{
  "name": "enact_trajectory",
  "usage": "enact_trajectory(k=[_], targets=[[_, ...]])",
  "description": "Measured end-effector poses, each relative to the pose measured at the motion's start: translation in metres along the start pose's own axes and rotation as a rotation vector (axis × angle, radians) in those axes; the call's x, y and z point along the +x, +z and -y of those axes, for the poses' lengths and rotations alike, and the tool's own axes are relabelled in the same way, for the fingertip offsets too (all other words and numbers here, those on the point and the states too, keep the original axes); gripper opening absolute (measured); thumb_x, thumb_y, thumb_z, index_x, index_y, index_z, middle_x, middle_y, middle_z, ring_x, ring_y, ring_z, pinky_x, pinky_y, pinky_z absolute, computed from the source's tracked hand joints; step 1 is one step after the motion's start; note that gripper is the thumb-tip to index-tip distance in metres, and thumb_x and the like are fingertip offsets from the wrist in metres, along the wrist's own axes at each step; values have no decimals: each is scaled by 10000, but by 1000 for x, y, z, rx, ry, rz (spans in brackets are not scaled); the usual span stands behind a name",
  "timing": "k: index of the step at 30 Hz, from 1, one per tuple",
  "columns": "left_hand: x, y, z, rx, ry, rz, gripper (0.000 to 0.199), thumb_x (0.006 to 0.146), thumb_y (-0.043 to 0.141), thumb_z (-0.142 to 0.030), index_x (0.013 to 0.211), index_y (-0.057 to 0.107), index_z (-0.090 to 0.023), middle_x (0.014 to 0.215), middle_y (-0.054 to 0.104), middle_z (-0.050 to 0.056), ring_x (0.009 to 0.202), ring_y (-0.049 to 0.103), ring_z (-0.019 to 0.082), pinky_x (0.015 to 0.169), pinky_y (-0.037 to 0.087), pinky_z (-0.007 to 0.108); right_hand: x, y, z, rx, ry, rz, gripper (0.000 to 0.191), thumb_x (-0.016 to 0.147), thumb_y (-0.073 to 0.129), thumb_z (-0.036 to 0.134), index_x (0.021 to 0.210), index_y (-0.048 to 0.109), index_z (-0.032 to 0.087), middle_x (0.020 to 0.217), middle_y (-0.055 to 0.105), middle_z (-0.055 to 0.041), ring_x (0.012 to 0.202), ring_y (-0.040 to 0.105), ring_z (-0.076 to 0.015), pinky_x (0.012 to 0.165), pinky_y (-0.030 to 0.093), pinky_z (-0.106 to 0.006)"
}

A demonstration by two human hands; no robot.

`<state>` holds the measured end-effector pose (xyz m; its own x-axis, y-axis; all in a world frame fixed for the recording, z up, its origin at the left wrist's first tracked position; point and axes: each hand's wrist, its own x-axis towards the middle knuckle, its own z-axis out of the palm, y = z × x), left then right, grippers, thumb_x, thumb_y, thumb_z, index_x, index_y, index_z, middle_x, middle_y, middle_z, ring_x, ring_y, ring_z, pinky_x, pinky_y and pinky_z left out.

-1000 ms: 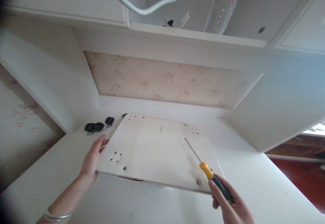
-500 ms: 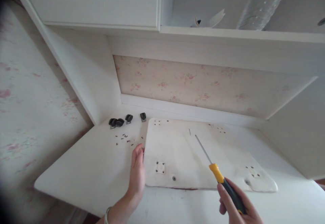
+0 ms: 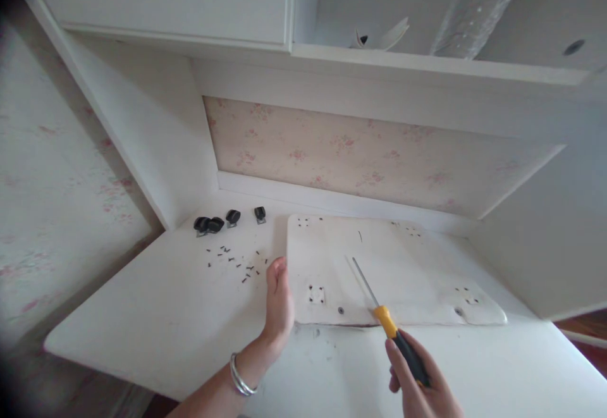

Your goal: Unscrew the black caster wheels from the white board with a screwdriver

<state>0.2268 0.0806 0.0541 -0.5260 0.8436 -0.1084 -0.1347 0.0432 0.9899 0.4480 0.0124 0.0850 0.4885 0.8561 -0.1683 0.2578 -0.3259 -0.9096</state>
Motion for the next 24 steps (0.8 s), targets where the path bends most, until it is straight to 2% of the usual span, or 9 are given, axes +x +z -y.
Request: enact_trajectory(k=[8,14,20,24], targets=[[30,8,-6,138,75,43,508,1003,236,-573,1284,460,-214,1330,573,150,1268,558,243,1060,454,348,0,18,0,120,-51,45,668,727,730,644,1234,621,223,609,611,38,647,547,-171,667,428,-326],[42,16,-9,156,90,45,435,1010,264,-489,1232,497,-196,1278,602,143,1213,579,239,1059,449,355,5,21,-6,222,-63,118,666,745,729,614,1236,573,193,609,604,48,565,540,-152,556,446,-300],[53,32,-15,209,120,86,386,1006,295,-462,1172,529,-202,1224,628,138,1160,595,251,1023,455,386,13,20,2,266,-36,121,664,735,736,614,1216,579,183,625,607,38,608,573,-168,580,500,-314],[55,47,-17,241,133,102,377,1006,302,-457,1179,519,-202,1231,615,151,1160,586,262,1008,440,399,14,22,10,288,-12,129,663,733,723,634,1203,569,194,769,652,9,564,546,-139,486,461,-292]])
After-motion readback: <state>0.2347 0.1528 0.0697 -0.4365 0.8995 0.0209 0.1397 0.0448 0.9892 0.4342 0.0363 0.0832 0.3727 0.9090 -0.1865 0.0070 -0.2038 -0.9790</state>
